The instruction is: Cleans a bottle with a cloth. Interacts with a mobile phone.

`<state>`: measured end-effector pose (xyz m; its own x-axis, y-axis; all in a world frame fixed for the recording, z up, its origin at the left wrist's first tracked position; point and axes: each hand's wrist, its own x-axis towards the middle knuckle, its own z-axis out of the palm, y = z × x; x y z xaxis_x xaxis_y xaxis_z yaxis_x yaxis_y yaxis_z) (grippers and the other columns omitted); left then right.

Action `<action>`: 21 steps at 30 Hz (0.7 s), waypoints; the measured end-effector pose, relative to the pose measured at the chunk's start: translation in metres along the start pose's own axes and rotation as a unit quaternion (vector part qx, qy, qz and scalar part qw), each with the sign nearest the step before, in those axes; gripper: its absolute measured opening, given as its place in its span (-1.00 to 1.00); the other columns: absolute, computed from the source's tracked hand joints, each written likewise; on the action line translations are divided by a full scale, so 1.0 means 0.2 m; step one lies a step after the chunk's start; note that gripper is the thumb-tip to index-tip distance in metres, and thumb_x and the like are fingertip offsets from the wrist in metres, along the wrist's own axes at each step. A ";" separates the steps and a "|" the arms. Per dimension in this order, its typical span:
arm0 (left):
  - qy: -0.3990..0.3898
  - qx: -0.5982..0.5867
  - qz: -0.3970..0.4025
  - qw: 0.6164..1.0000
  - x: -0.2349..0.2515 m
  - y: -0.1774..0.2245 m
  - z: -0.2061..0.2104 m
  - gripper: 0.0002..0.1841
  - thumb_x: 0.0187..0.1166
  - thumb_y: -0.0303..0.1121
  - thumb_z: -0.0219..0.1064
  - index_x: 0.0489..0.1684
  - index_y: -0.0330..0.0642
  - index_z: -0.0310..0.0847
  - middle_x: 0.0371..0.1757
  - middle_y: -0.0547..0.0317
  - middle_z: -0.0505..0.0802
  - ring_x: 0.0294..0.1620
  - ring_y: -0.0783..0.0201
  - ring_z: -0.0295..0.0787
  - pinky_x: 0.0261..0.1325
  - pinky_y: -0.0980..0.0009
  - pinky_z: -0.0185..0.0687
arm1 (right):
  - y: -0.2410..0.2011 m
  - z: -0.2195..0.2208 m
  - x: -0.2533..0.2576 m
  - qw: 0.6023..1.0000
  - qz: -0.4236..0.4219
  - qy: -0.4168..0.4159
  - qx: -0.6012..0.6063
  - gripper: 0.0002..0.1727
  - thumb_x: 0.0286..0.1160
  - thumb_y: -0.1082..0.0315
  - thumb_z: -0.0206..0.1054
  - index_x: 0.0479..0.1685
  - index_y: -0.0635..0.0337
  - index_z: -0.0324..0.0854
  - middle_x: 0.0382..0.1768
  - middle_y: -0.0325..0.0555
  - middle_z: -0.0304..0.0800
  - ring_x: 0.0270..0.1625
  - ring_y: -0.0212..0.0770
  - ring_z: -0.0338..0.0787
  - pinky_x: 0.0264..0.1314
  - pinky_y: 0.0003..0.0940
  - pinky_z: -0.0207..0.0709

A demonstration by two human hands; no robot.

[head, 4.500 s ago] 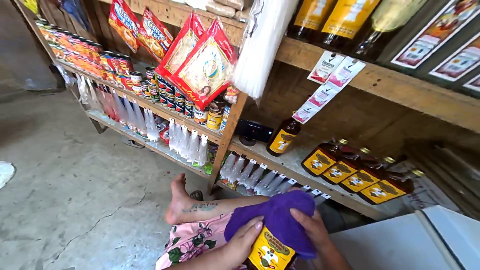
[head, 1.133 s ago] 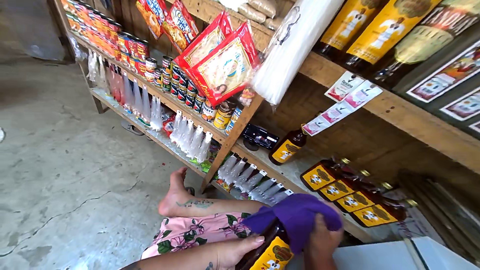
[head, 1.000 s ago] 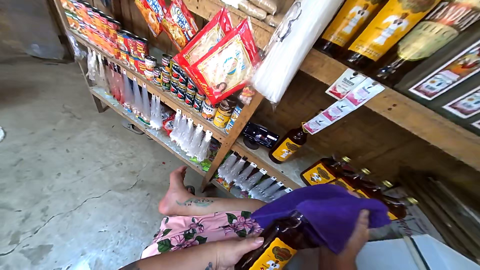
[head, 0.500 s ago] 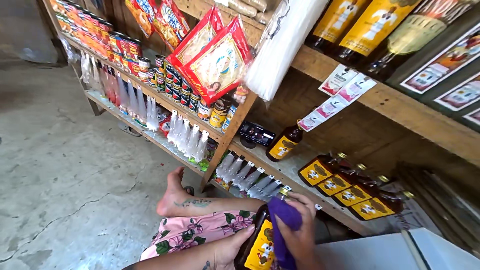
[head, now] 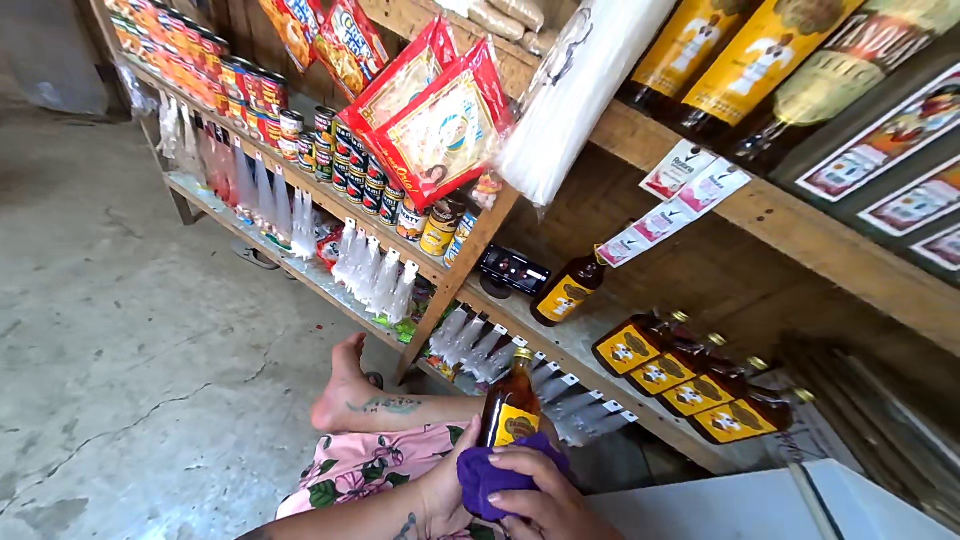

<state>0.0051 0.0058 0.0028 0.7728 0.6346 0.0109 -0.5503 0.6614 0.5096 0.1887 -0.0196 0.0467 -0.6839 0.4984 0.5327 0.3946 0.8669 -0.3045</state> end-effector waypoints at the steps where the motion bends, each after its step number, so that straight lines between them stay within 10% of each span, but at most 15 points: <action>1: 0.003 0.000 -0.003 1.000 0.00 0.00 0.01 -0.28 0.78 0.26 -0.44 0.03 0.08 0.68 -0.09 0.25 0.91 -0.01 0.35 0.85 0.08 0.34 0.77 | 0.02 -0.01 -0.01 1.000 0.000 0.017 0.007 -0.74 0.66 0.25 0.33 0.25 -0.12 0.54 0.45 -0.20 0.54 0.60 -0.25 0.52 0.65 -0.29 0.46; 11: -0.067 0.168 -0.068 0.981 0.01 -0.02 0.00 -0.14 0.49 0.57 -0.13 0.40 0.03 0.49 0.11 0.39 0.85 0.20 0.45 0.78 0.29 0.37 0.70 | 0.14 -0.14 0.01 0.943 0.075 0.283 -0.157 -0.75 0.59 -0.01 0.38 0.15 -0.29 0.66 0.30 -0.57 0.61 0.49 -0.50 0.53 0.57 -0.50 0.44; 21: -0.073 0.174 -0.086 0.978 0.02 -0.03 0.00 -0.07 0.36 0.65 -0.04 0.38 0.03 0.49 0.08 0.38 0.85 0.15 0.44 0.79 0.25 0.38 0.72 | 0.16 -0.12 -0.03 0.948 0.093 0.279 -0.123 -0.70 0.68 -0.02 0.23 0.25 -0.29 0.68 0.32 -0.52 0.63 0.51 -0.43 0.53 0.62 -0.41 0.38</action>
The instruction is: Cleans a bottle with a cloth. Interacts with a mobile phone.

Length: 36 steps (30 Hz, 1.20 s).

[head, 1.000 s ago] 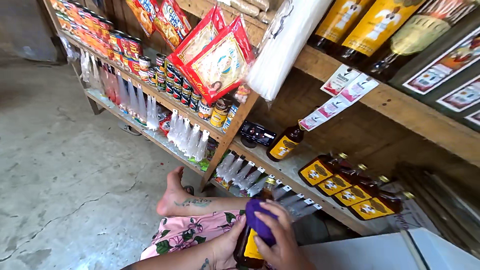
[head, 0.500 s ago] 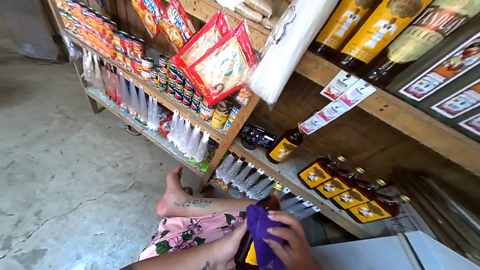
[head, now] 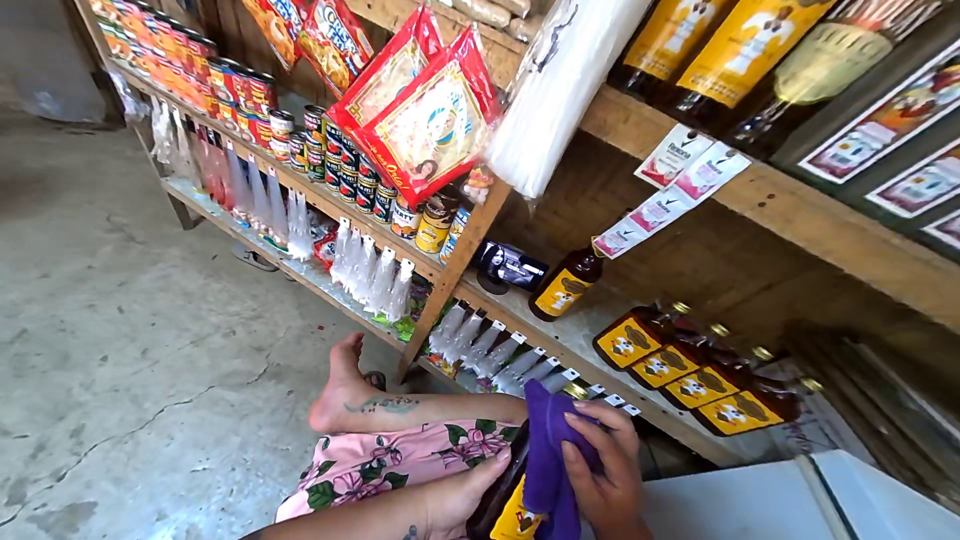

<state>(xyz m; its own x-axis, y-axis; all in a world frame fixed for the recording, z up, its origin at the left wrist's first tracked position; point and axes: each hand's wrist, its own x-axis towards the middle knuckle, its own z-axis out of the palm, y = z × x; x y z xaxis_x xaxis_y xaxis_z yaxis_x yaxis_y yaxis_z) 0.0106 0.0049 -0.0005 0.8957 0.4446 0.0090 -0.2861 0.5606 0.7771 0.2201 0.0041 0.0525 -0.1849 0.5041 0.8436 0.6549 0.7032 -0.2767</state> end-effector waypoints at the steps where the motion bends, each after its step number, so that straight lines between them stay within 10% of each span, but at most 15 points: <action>1: -0.002 -0.004 -0.001 1.000 0.00 0.00 -0.01 -0.06 0.34 0.66 -0.02 0.38 0.03 0.51 0.08 0.37 0.86 0.15 0.43 0.80 0.25 0.37 0.72 | 0.00 0.01 -0.01 1.000 0.004 -0.002 -0.001 -0.67 0.69 -0.05 0.21 0.29 -0.30 0.67 0.34 -0.52 0.62 0.52 -0.43 0.52 0.62 -0.40 0.38; 9: 0.018 -0.015 -0.014 1.000 0.02 -0.01 -0.02 -0.13 0.45 0.60 -0.09 0.38 0.05 0.52 0.12 0.35 0.85 0.22 0.41 0.78 0.32 0.34 0.69 | -0.02 0.06 -0.07 0.998 0.023 -0.029 -0.053 -0.28 0.46 -0.31 0.31 0.62 -0.33 0.39 0.53 -0.41 0.46 0.66 -0.34 0.36 0.74 -0.26 0.22; 29: 0.030 -0.047 -0.015 0.998 0.04 0.00 -0.02 -0.19 0.57 0.50 -0.17 0.39 0.01 0.49 0.13 0.28 0.86 0.21 0.35 0.80 0.31 0.31 0.71 | 0.00 0.09 -0.11 0.998 0.038 -0.046 -0.005 -0.61 0.69 -0.02 0.23 0.45 -0.38 0.52 0.58 -0.38 0.47 0.69 -0.29 0.39 0.71 -0.23 0.34; 36: 0.030 -0.064 -0.007 0.997 0.04 -0.01 -0.03 -0.20 0.54 0.53 -0.13 0.34 0.03 0.51 0.12 0.27 0.86 0.20 0.34 0.80 0.31 0.29 0.70 | -0.01 0.10 -0.12 0.995 0.033 -0.077 -0.052 -0.43 0.63 -0.28 0.14 0.59 -0.40 0.37 0.73 -0.28 0.32 0.83 -0.16 0.20 0.85 0.07 0.06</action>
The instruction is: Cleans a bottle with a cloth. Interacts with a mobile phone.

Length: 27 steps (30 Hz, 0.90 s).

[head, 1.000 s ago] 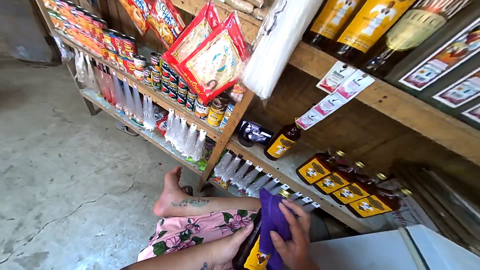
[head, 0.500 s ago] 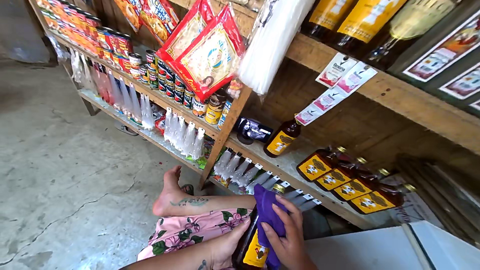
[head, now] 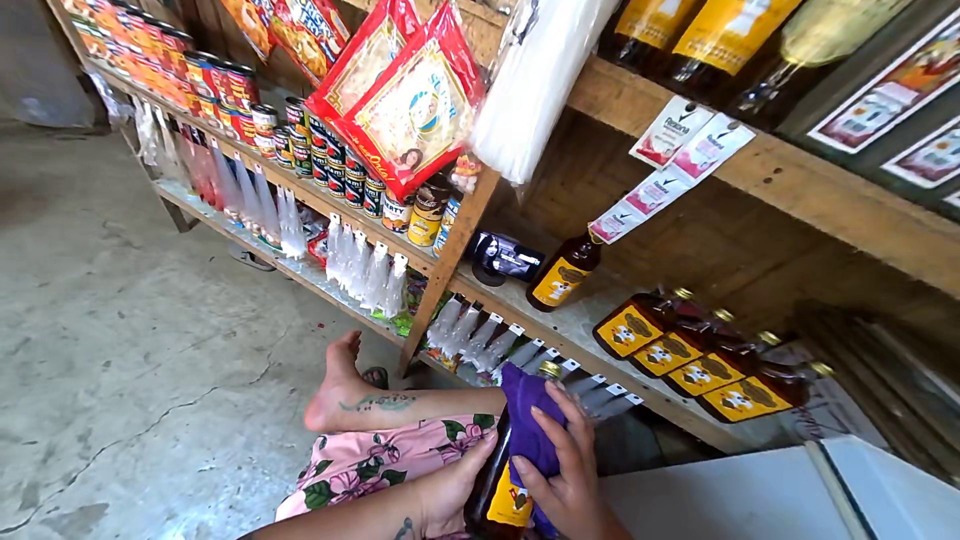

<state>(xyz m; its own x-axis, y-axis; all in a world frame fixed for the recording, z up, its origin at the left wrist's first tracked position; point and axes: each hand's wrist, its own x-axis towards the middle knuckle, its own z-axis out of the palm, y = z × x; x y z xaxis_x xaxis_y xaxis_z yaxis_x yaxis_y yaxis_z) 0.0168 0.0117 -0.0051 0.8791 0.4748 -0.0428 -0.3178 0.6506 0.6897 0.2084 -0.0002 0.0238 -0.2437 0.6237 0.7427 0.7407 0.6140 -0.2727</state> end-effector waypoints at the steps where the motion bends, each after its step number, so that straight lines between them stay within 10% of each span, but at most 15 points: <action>1: 0.000 -0.002 0.001 1.000 0.00 0.00 0.00 -0.19 0.53 0.53 -0.12 0.33 0.03 0.52 0.11 0.27 0.86 0.21 0.34 0.79 0.31 0.29 0.70 | -0.01 0.00 0.00 1.000 0.000 -0.003 -0.018 -0.38 0.60 -0.34 0.12 0.61 -0.41 0.34 0.75 -0.29 0.28 0.85 -0.15 0.15 0.86 0.11 -0.02; 5: 0.014 -0.015 -0.005 1.000 0.00 -0.01 -0.01 -0.20 0.53 0.53 -0.12 0.29 0.00 0.52 0.08 0.25 0.87 0.17 0.34 0.81 0.27 0.30 0.72 | -0.02 0.01 0.00 0.998 0.015 -0.035 -0.045 -0.22 0.45 -0.47 0.19 0.65 -0.41 0.27 0.80 -0.23 0.18 0.88 -0.12 0.06 0.87 0.11 -0.10; 10: 0.026 -0.062 0.037 0.997 -0.02 -0.01 -0.02 -0.04 0.10 0.59 0.35 0.33 -0.02 0.53 0.09 0.23 0.88 0.19 0.31 0.82 0.32 0.29 0.71 | -0.03 -0.03 0.02 0.992 -0.046 -0.099 0.068 -0.48 0.67 -0.05 0.23 0.58 -0.24 0.42 0.73 -0.19 0.36 0.81 -0.13 0.27 0.81 -0.04 0.22; 17: 0.107 -0.150 0.032 0.982 -0.04 0.01 -0.01 -0.34 0.29 0.32 0.44 0.12 -0.02 0.59 -0.07 0.14 0.89 0.03 0.25 0.87 0.14 0.26 0.81 | 0.05 -0.13 0.12 0.960 -0.057 -0.136 0.237 -0.51 0.74 -0.15 0.12 0.56 -0.28 0.50 0.47 -0.25 0.71 0.58 -0.15 0.62 0.64 -0.08 0.50; 19: 0.100 -0.162 0.040 0.981 -0.05 0.01 -0.02 -0.28 0.12 0.36 0.56 0.07 -0.01 0.65 -0.09 0.13 0.90 0.01 0.26 0.89 0.12 0.28 0.82 | 0.13 -0.12 0.21 0.980 -0.008 -0.059 0.191 -0.59 0.78 -0.07 0.10 0.45 -0.28 0.59 0.41 -0.31 0.75 0.58 -0.22 0.61 0.64 -0.14 0.47; 22: 0.089 -0.134 0.036 0.986 -0.07 0.02 -0.01 -0.28 0.13 0.37 0.52 0.07 0.00 0.62 -0.08 0.17 0.90 0.03 0.29 0.87 0.12 0.32 0.81 | 0.32 -0.03 0.37 0.996 0.064 -0.003 0.065 -0.53 0.64 0.17 0.21 0.35 0.32 0.63 0.41 0.14 0.71 0.63 0.07 0.52 0.73 0.04 0.27; 27: 0.074 -0.109 0.026 0.991 -0.09 0.04 0.00 -0.26 0.03 0.39 0.59 0.04 0.03 0.65 -0.10 0.21 0.92 0.00 0.33 0.88 0.13 0.36 0.80 | 0.52 0.19 0.57 0.964 0.158 -0.165 -0.139 -0.29 0.54 0.01 0.38 0.60 0.28 0.47 0.74 0.31 0.24 0.78 0.47 0.13 0.78 0.34 0.02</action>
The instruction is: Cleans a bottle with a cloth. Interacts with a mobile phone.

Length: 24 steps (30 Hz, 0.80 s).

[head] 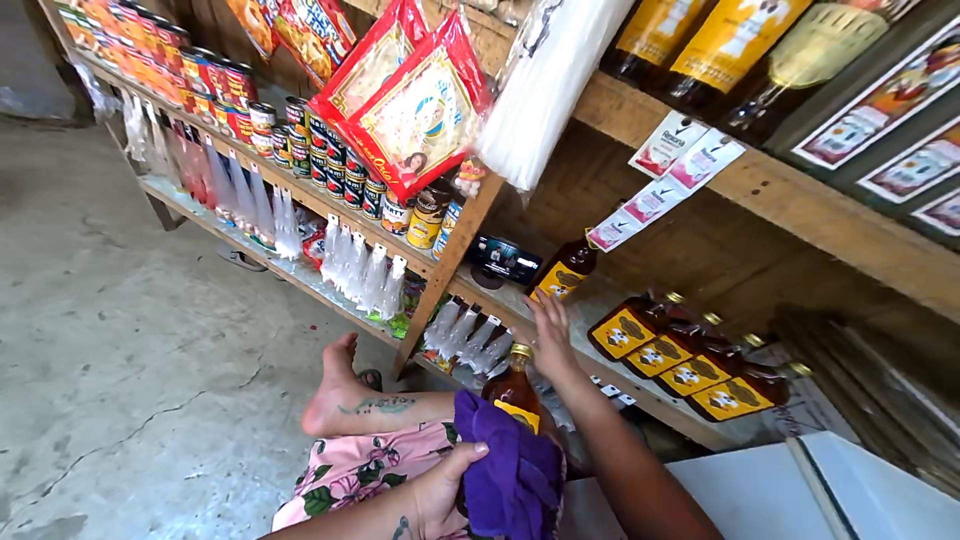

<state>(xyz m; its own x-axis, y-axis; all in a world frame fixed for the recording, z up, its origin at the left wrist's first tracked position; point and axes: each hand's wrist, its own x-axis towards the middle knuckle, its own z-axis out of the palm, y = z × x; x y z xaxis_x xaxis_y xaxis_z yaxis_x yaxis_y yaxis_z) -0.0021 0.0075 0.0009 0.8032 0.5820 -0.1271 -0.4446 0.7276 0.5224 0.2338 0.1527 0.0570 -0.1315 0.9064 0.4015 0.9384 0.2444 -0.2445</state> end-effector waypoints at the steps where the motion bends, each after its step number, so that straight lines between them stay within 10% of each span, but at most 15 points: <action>1: -0.004 0.001 -0.001 1.000 0.00 0.00 0.00 -0.26 0.00 0.39 0.61 0.02 0.04 0.68 -0.10 0.21 0.92 0.00 0.33 0.89 0.13 0.37 0.80 | 0.00 0.04 0.04 0.999 0.007 -0.015 -0.033 -0.26 0.53 -0.02 0.39 0.62 0.24 0.46 0.78 0.29 0.18 0.80 0.47 0.08 0.77 0.32 0.04; 9: -0.038 0.008 -0.021 0.999 0.00 0.00 -0.03 -0.36 0.07 0.34 0.61 -0.01 0.10 0.73 -0.08 0.26 0.93 0.03 0.37 0.88 0.18 0.39 0.77 | 0.08 0.28 0.23 0.990 0.026 0.007 -0.136 -0.08 0.56 -0.23 0.26 0.85 0.08 0.16 0.90 0.26 -0.28 0.91 0.34 -0.34 0.86 0.32 -0.40; 24: -0.033 0.010 -0.035 0.999 0.02 0.00 -0.06 -0.34 0.11 0.35 0.58 0.04 0.07 0.71 -0.04 0.24 0.93 0.06 0.35 0.87 0.19 0.35 0.78 | 0.16 0.32 0.33 0.983 0.068 -0.011 -0.170 -0.02 0.53 -0.25 0.29 0.90 0.01 0.04 0.91 0.20 -0.31 0.92 0.31 -0.40 0.83 0.40 -0.49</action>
<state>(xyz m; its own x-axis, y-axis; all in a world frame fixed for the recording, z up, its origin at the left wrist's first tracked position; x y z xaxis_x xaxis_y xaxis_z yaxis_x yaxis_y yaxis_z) -0.0043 0.0150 -0.0094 0.8570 0.5038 -0.1088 -0.3784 0.7583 0.5309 0.2337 0.2428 0.0185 -0.0004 0.9306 0.3660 0.9998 -0.0060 0.0163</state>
